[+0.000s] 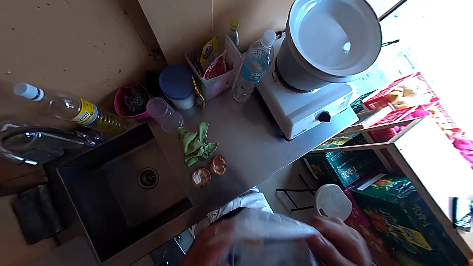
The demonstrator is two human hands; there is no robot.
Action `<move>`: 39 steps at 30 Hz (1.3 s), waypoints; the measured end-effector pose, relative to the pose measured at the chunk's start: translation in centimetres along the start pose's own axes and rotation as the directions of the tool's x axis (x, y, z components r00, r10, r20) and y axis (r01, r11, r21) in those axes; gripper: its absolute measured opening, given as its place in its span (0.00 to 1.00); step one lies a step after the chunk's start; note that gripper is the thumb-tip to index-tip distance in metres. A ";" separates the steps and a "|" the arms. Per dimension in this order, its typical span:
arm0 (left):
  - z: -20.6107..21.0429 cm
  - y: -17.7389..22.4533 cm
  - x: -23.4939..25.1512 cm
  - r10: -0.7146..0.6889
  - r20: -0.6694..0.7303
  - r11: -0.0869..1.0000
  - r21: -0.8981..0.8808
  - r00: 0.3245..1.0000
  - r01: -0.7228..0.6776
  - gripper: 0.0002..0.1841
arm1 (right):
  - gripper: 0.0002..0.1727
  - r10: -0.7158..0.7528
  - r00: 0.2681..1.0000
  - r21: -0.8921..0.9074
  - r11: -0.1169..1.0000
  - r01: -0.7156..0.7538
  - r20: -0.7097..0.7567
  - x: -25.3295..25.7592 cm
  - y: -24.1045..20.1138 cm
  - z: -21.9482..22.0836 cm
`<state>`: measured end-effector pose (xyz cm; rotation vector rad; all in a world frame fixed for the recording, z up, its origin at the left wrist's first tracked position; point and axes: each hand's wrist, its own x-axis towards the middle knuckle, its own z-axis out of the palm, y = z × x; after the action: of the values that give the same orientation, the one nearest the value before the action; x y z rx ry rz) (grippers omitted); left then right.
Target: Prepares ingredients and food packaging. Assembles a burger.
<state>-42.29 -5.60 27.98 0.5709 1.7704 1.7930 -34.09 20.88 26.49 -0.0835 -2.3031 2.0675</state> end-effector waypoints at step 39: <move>-1.5 -16.8 3.7 -0.369 -0.505 0.913 -0.355 0.780 0.203 0.24 | 0.42 0.052 0.900 -0.790 0.503 0.351 0.432 13.9 11.5 7.5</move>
<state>-44.59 -4.73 10.94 -0.3871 1.7748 2.0620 -48.38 15.64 14.21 0.5625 -3.1998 0.6685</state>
